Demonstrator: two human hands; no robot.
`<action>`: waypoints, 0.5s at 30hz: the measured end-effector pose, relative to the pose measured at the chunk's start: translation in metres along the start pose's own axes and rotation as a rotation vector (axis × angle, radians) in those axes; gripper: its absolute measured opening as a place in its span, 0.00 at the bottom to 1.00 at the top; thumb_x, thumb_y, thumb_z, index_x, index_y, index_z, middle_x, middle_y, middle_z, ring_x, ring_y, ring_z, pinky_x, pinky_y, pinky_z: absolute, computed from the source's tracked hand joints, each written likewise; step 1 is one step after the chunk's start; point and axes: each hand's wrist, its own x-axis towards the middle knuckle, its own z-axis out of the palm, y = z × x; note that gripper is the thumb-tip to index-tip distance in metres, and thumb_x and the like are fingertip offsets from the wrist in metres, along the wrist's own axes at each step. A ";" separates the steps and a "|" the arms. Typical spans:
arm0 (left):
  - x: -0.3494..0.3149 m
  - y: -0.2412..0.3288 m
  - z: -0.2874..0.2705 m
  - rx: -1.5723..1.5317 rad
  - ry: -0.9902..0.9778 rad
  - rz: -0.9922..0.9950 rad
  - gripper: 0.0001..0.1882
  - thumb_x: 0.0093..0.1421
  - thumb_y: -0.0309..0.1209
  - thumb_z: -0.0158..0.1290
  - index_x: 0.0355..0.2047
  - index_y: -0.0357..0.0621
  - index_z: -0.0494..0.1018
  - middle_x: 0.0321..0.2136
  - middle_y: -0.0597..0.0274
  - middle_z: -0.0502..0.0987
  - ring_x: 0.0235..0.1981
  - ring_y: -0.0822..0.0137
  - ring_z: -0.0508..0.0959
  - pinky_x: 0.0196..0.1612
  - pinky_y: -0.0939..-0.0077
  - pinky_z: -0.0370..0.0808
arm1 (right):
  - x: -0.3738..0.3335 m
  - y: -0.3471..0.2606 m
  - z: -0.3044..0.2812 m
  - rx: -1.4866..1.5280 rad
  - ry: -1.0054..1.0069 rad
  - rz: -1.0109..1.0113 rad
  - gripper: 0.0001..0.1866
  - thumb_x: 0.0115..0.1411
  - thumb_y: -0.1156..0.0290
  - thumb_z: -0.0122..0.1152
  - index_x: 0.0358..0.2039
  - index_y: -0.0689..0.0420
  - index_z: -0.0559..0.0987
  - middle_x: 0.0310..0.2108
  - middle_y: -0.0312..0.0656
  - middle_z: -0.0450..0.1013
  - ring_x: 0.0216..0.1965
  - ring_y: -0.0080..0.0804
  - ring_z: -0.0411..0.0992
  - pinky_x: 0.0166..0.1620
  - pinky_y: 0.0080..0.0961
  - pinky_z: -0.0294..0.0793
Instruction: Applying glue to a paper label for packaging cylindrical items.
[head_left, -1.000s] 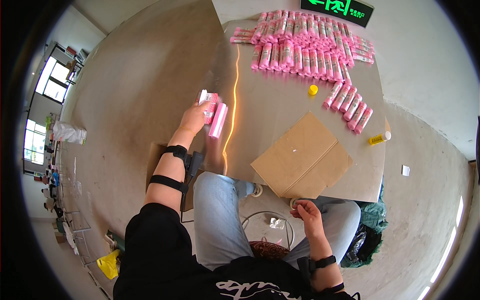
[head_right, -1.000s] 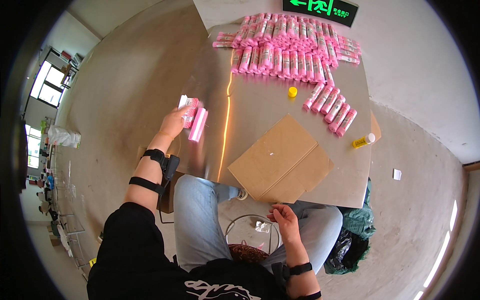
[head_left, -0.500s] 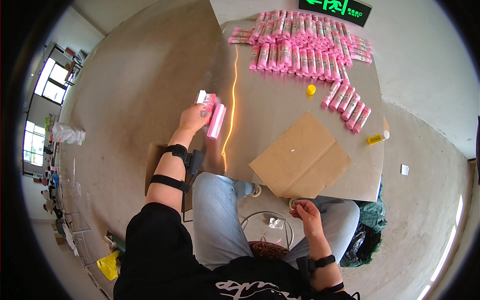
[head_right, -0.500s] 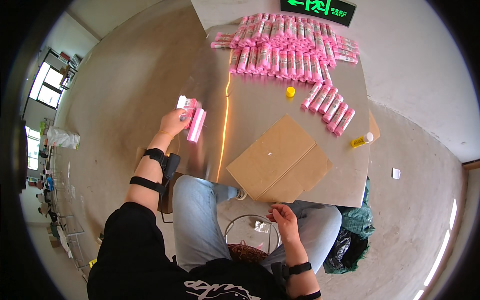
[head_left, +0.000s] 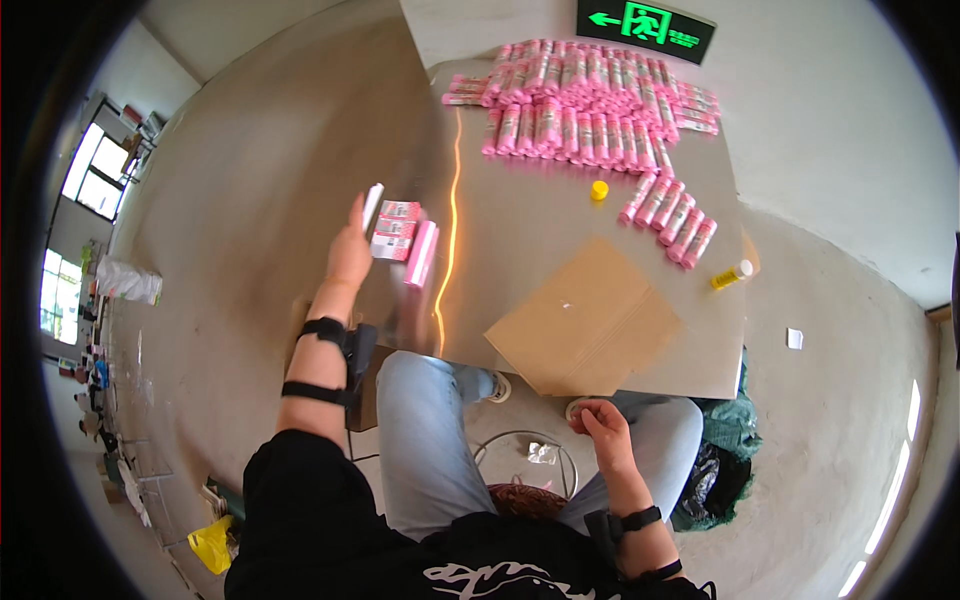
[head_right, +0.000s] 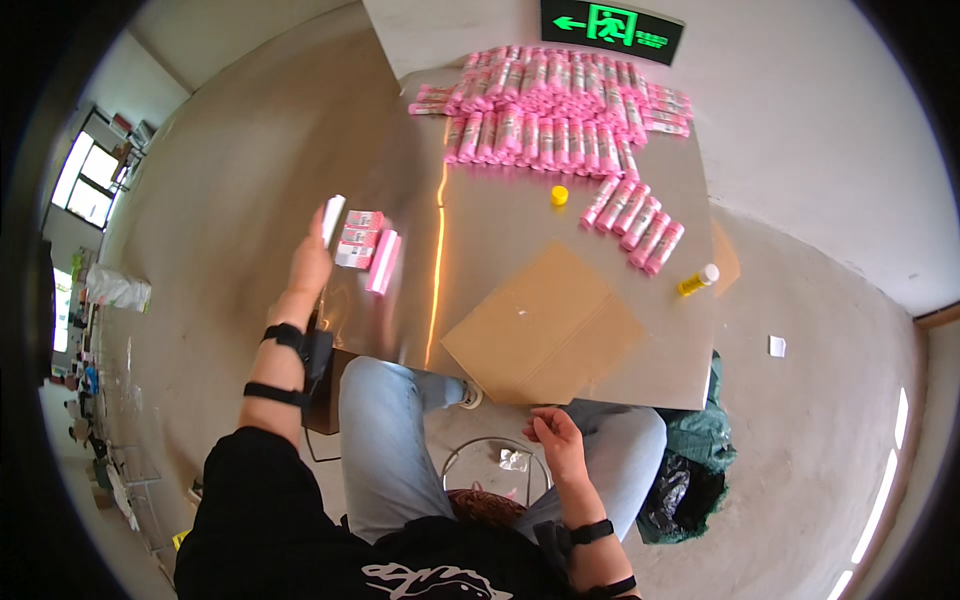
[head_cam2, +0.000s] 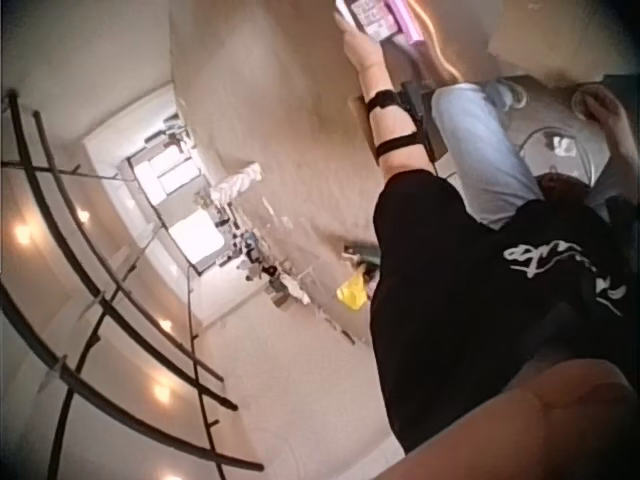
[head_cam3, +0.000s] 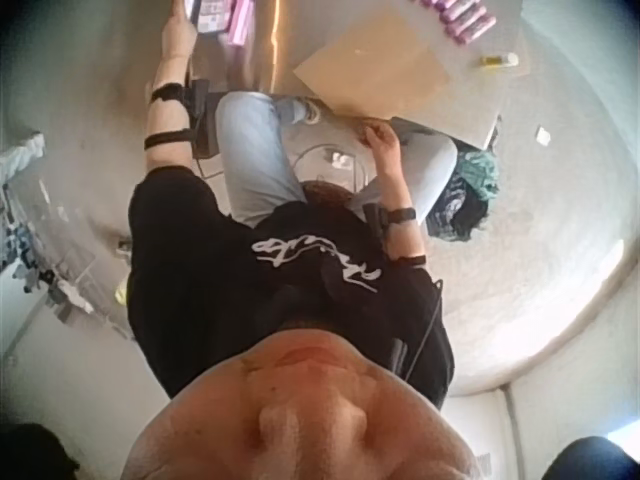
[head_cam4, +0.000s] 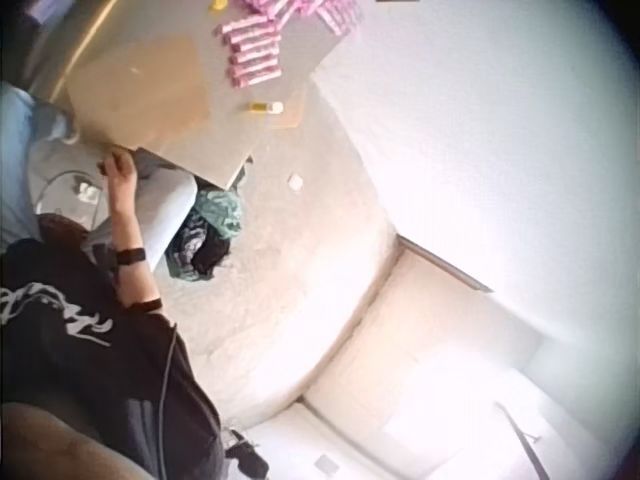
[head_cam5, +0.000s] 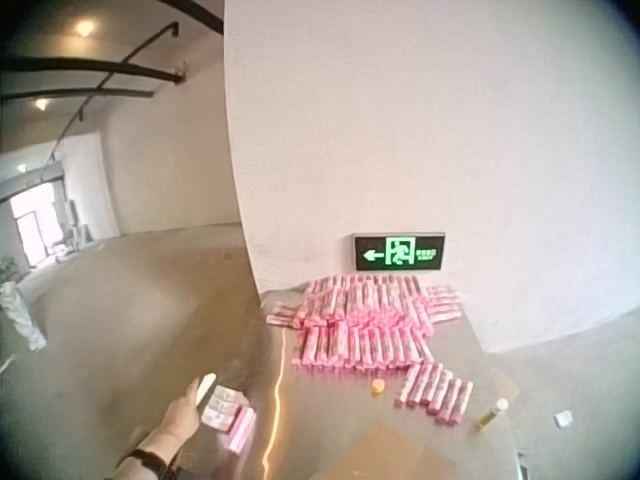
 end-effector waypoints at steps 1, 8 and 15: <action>-0.005 0.002 -0.007 -0.001 0.023 0.078 0.29 0.56 0.17 0.40 0.59 0.48 0.56 0.31 0.36 0.76 0.34 0.40 0.76 0.36 0.49 0.72 | -0.002 -0.003 0.000 -0.018 0.011 -0.067 0.10 0.62 0.76 0.54 0.43 0.65 0.72 0.34 0.40 0.74 0.34 0.26 0.74 0.38 0.20 0.74; -0.133 0.135 -0.031 -0.449 -0.499 0.712 0.18 0.54 0.15 0.40 0.43 0.42 0.70 0.39 0.52 0.74 0.36 0.44 0.75 0.37 0.60 0.73 | -0.004 -0.058 0.034 -0.640 0.191 -0.517 0.20 0.49 0.76 0.65 0.44 0.62 0.71 0.38 0.43 0.72 0.36 0.32 0.74 0.38 0.25 0.73; -0.177 0.206 0.012 -0.398 -0.618 0.721 0.14 0.54 0.18 0.44 0.41 0.42 0.70 0.37 0.52 0.75 0.39 0.50 0.76 0.39 0.64 0.73 | 0.020 -0.061 0.020 -0.885 0.099 -0.729 0.12 0.47 0.75 0.66 0.35 0.57 0.79 0.32 0.43 0.75 0.36 0.40 0.73 0.38 0.30 0.73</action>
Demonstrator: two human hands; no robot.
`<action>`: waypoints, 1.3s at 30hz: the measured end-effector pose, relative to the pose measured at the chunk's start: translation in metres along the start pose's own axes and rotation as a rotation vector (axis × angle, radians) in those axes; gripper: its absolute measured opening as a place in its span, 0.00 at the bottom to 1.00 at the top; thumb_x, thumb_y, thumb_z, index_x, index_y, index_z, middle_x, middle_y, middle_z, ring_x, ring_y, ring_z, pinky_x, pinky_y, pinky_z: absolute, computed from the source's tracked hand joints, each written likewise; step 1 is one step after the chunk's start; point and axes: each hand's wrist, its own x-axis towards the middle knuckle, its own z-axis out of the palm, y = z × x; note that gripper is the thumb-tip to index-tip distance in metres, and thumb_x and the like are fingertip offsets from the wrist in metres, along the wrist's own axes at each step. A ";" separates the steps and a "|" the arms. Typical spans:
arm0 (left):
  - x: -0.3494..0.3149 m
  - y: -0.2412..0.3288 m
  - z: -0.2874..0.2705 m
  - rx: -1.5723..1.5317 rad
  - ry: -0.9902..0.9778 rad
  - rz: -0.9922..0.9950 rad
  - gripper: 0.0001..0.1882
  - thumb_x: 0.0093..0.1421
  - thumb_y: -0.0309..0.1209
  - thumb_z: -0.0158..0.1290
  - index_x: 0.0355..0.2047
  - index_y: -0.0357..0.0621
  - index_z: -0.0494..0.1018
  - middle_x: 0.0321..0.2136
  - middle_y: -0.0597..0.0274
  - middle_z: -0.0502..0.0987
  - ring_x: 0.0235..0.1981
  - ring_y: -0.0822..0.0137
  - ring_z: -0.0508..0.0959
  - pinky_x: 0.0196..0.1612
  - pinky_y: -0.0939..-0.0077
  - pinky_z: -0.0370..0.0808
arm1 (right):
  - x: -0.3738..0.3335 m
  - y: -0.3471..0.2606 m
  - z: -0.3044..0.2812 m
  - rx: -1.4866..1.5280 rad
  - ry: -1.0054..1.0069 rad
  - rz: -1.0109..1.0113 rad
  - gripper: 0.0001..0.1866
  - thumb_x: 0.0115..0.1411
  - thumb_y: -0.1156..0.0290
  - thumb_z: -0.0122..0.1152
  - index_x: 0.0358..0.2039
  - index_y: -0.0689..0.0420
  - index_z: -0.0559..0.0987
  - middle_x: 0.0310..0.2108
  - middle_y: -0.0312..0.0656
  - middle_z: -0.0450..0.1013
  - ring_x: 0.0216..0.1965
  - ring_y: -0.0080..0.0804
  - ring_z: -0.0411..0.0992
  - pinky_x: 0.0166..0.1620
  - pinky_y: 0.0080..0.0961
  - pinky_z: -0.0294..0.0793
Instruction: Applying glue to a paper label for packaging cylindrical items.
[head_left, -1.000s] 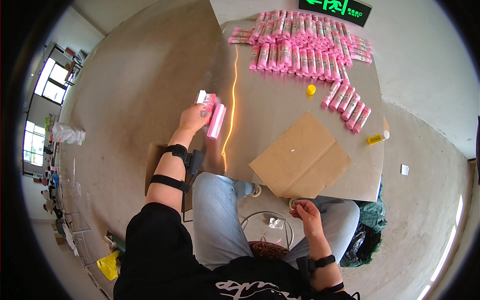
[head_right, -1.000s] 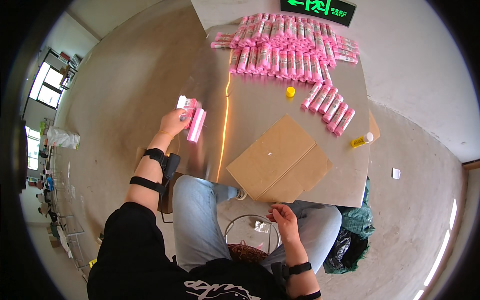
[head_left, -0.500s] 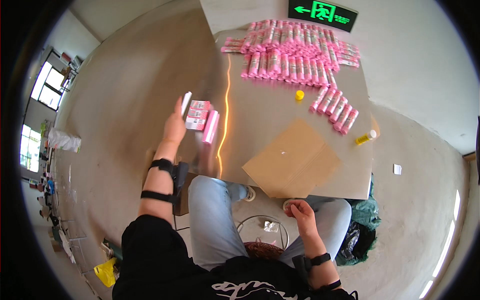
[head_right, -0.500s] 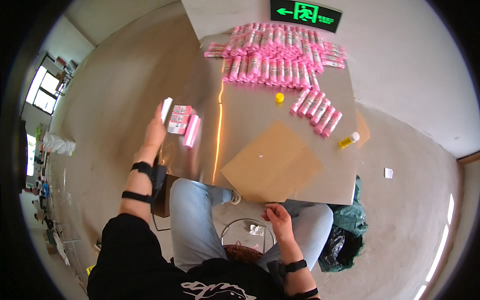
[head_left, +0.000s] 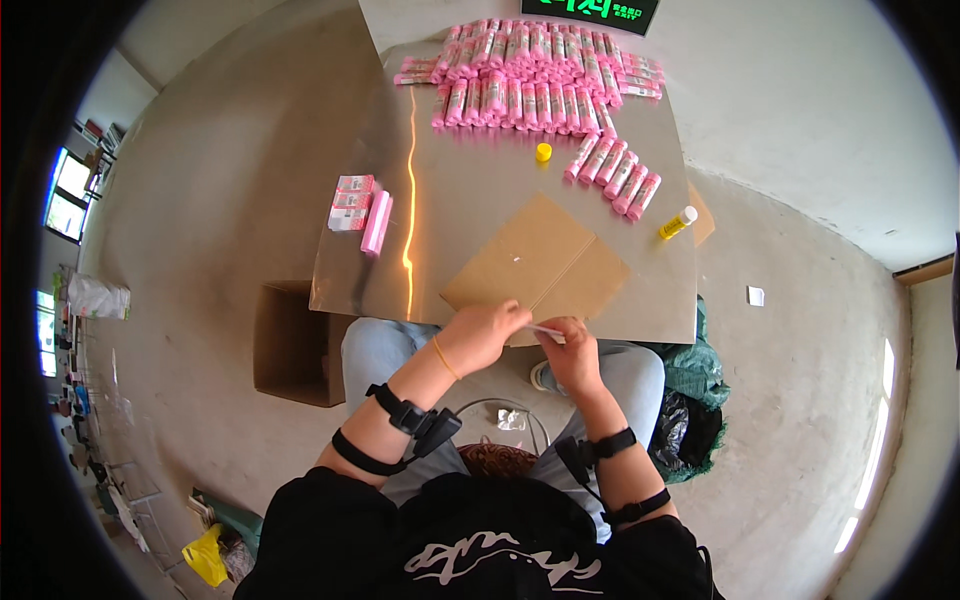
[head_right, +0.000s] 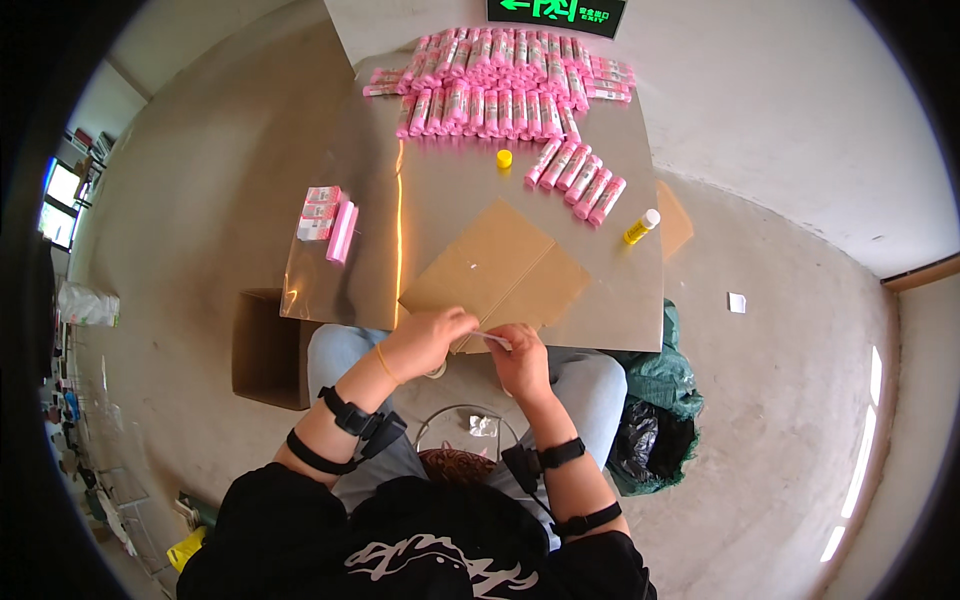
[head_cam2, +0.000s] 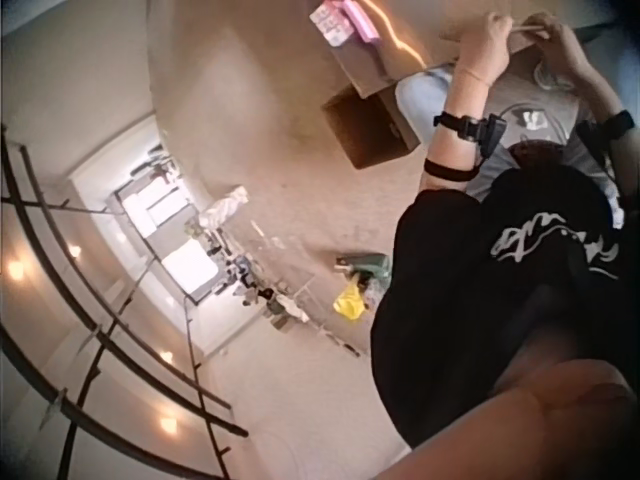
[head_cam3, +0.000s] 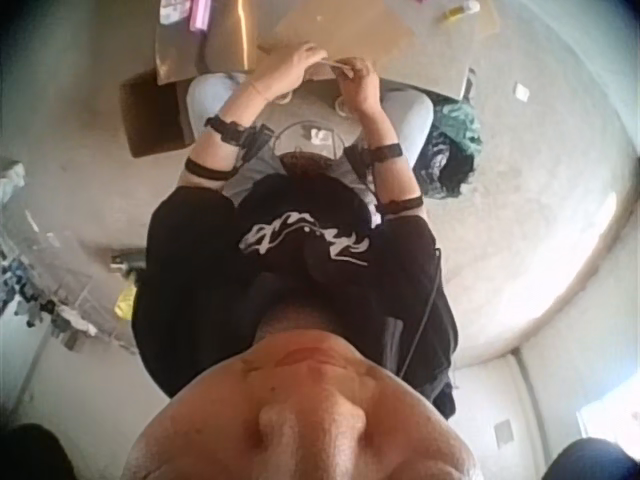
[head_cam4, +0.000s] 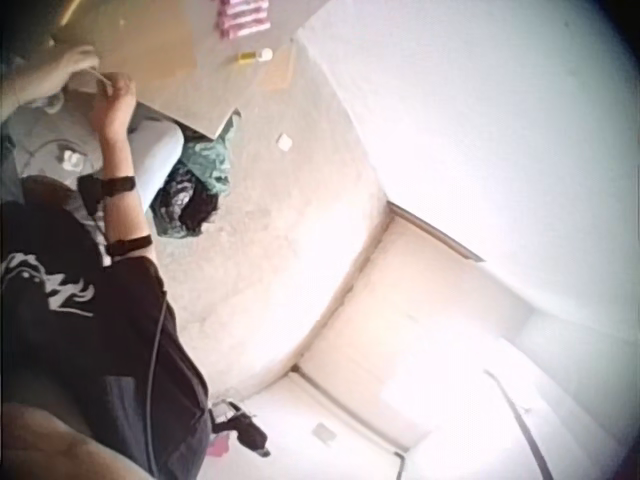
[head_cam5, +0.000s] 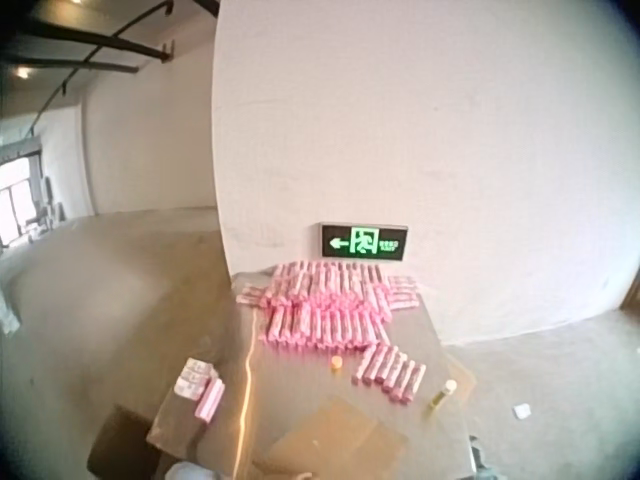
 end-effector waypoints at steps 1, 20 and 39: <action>0.005 -0.005 0.003 -0.040 0.129 0.001 0.13 0.55 0.19 0.45 0.40 0.42 0.70 0.35 0.52 0.76 0.38 0.49 0.76 0.39 0.64 0.73 | 0.004 0.001 0.002 0.060 0.040 0.086 0.08 0.49 0.75 0.65 0.32 0.57 0.79 0.30 0.43 0.75 0.35 0.39 0.74 0.39 0.29 0.73; 0.043 -0.096 0.076 -0.872 0.592 -0.273 0.12 0.56 0.21 0.55 0.40 0.37 0.68 0.37 0.61 0.75 0.41 0.71 0.73 0.47 0.76 0.69 | 0.069 0.033 0.034 0.213 0.150 0.302 0.16 0.49 0.78 0.66 0.39 0.58 0.72 0.32 0.39 0.76 0.36 0.27 0.73 0.42 0.23 0.71; 0.044 -0.074 0.080 -0.554 0.715 -0.336 0.10 0.54 0.24 0.57 0.35 0.38 0.69 0.31 0.53 0.77 0.36 0.59 0.78 0.40 0.73 0.73 | 0.064 0.023 0.044 0.177 0.154 0.376 0.13 0.50 0.81 0.62 0.36 0.59 0.70 0.31 0.47 0.75 0.36 0.41 0.75 0.40 0.30 0.72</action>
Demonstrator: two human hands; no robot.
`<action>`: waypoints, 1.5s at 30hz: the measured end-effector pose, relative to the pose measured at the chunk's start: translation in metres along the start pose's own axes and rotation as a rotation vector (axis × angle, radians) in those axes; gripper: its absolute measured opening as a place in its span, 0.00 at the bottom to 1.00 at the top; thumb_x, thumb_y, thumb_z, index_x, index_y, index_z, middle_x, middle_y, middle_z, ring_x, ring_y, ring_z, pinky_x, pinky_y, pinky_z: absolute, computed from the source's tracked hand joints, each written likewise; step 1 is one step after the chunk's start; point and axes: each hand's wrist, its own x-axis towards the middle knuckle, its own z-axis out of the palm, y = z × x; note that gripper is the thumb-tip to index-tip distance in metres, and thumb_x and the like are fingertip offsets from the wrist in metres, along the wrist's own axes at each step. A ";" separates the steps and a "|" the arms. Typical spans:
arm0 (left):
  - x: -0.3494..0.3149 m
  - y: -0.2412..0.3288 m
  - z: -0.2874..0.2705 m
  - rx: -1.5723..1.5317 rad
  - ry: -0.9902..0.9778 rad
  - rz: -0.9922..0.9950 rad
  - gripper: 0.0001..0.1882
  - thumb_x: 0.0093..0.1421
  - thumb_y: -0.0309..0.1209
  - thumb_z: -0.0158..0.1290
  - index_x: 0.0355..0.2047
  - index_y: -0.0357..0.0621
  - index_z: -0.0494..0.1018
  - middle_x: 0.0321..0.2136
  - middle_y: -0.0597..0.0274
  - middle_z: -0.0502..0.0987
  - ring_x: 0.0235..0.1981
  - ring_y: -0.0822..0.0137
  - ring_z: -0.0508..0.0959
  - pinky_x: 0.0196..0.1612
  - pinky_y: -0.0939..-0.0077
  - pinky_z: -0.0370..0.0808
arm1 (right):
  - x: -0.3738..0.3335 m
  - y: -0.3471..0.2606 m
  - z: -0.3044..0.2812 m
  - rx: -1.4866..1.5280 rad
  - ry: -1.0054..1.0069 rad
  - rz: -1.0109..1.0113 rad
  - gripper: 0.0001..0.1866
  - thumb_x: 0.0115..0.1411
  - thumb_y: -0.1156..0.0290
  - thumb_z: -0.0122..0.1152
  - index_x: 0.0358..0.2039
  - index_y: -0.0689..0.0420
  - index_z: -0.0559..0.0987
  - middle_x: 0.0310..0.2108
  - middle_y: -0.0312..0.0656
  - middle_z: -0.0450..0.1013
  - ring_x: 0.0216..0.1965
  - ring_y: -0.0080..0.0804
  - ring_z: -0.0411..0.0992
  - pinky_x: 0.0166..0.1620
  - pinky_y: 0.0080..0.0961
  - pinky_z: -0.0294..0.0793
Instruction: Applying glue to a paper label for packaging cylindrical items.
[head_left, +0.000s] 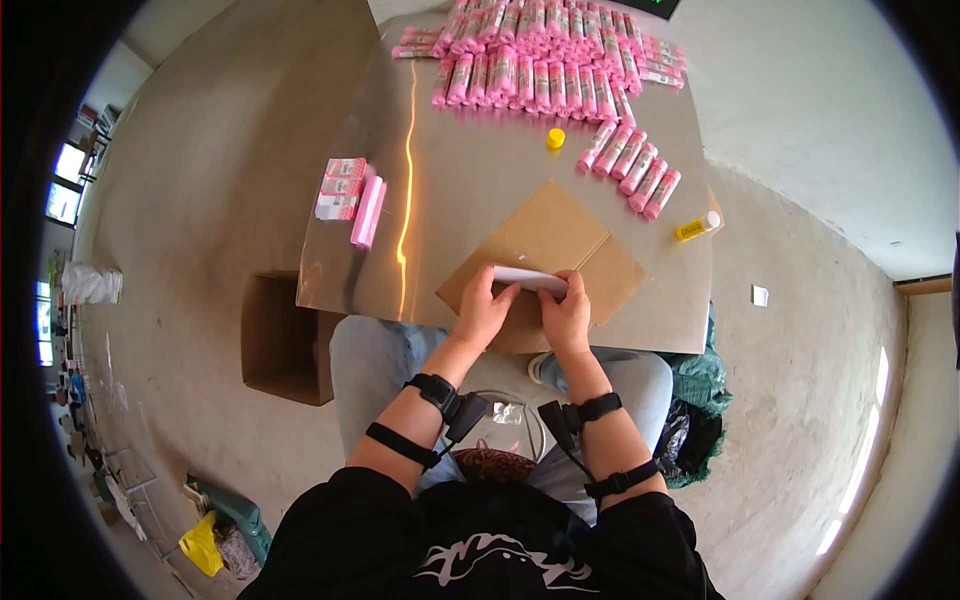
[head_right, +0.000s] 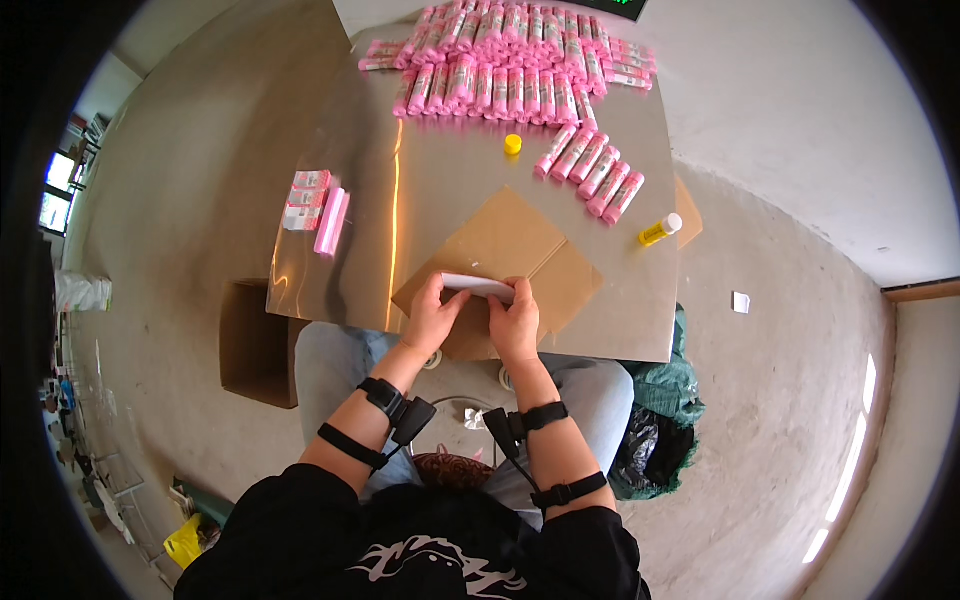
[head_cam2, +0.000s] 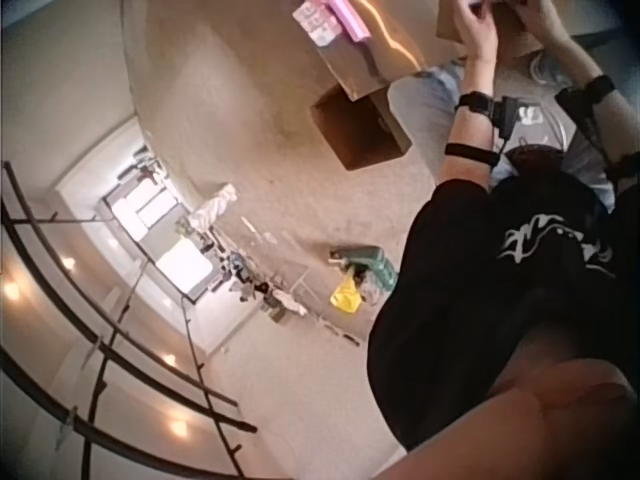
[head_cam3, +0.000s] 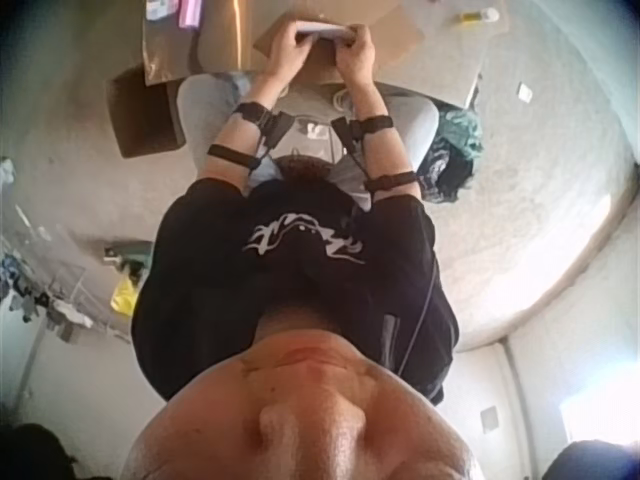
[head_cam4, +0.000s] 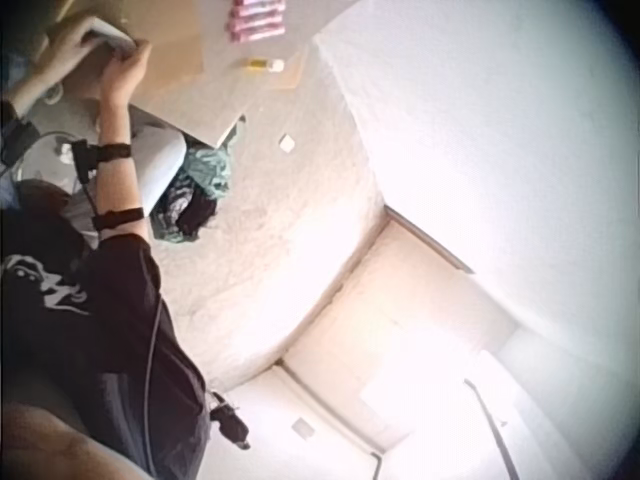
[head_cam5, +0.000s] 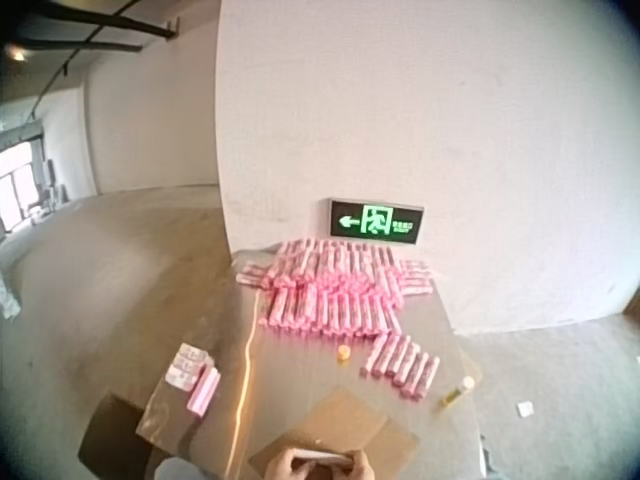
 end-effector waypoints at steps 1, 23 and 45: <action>0.000 0.003 0.000 0.024 -0.019 -0.017 0.10 0.54 0.26 0.58 0.35 0.37 0.70 0.31 0.53 0.77 0.35 0.61 0.78 0.40 0.73 0.73 | 0.000 0.001 -0.001 -0.042 0.035 -0.041 0.14 0.50 0.80 0.63 0.36 0.59 0.71 0.31 0.47 0.75 0.35 0.40 0.75 0.40 0.29 0.73; -0.088 0.172 -0.085 -0.627 -0.205 -0.381 0.11 0.57 0.23 0.57 0.41 0.35 0.74 0.36 0.64 0.78 0.36 0.77 0.74 0.40 0.81 0.72 | -0.116 -0.114 -0.104 0.647 -0.216 0.176 0.08 0.58 0.73 0.62 0.35 0.65 0.76 0.29 0.35 0.75 0.29 0.19 0.72 0.33 0.19 0.74; -0.115 0.195 -0.105 -0.576 -0.215 -0.323 0.12 0.56 0.24 0.59 0.40 0.36 0.76 0.31 0.67 0.78 0.30 0.79 0.73 0.34 0.85 0.69 | -0.148 -0.124 -0.121 0.906 -0.201 0.117 0.08 0.61 0.70 0.59 0.30 0.63 0.76 0.27 0.32 0.73 0.28 0.16 0.68 0.33 0.15 0.69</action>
